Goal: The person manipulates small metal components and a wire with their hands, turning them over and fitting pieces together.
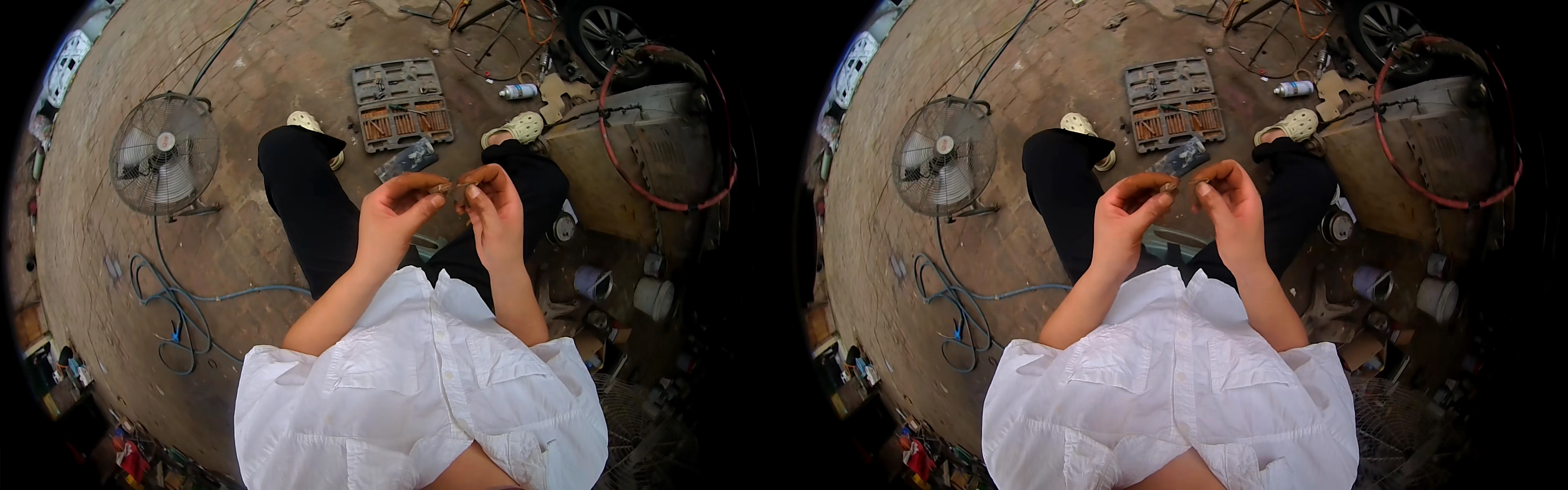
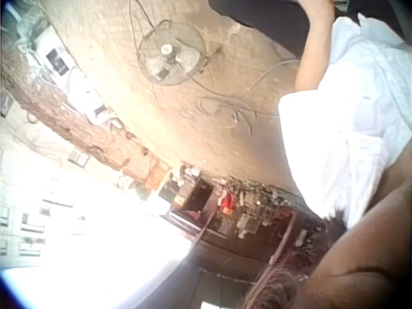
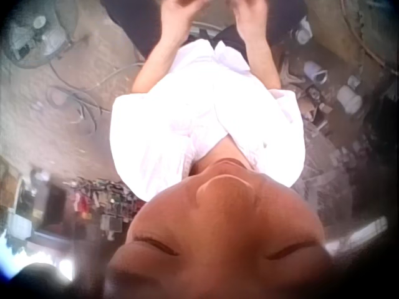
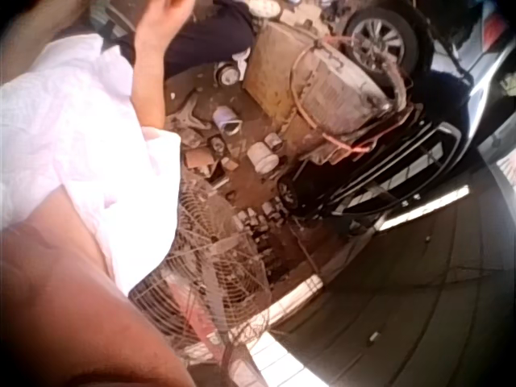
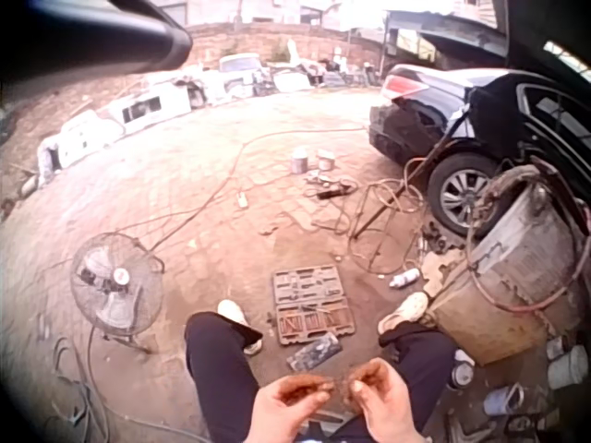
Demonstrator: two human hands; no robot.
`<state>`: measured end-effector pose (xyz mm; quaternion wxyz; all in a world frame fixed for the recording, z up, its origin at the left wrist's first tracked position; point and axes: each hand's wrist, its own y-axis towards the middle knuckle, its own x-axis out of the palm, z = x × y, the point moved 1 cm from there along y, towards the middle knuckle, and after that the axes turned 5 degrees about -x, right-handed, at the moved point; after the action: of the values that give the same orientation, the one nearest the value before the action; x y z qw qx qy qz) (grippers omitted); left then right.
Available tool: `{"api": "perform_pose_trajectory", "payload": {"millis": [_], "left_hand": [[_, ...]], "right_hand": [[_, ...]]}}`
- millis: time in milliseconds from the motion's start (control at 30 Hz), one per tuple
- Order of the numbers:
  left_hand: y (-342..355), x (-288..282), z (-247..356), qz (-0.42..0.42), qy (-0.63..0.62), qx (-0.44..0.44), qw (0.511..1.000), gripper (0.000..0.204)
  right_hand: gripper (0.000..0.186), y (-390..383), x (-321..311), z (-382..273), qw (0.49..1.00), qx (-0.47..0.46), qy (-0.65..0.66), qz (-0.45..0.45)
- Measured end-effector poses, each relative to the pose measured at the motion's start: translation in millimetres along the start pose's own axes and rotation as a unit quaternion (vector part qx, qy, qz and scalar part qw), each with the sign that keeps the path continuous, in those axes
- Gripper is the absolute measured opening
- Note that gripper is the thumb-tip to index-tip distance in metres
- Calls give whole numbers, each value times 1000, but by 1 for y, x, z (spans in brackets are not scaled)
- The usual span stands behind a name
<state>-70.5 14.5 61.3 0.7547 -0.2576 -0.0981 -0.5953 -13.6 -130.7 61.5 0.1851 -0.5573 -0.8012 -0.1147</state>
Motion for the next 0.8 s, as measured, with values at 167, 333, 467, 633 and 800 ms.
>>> {"api": "perform_pose_trajectory", "payload": {"millis": [167, 333, 467, 633, 800], "left_hand": [[-2, 7, -4, 15, 27, 55, 998, 23], [-1, 11, -7, -19, 25, 67, 997, 23], [-4, 18, -6, -50, 3, 63, 997, 22], [-8, 22, 1, -59, 24, 88, 994, 23], [-5, 18, 10, -79, -48, 0, 996, 19]], "right_hand": [[10, -5, 4, -7, 993, -32, -110, 25], [10, -12, 7, -12, 997, -42, -60, 17], [12, -18, 4, -12, 997, 4, 74, 6], [14, -24, 10, -21, 990, 37, 127, 43], [17, -22, -2, -25, 989, 62, 129, 31]]}}
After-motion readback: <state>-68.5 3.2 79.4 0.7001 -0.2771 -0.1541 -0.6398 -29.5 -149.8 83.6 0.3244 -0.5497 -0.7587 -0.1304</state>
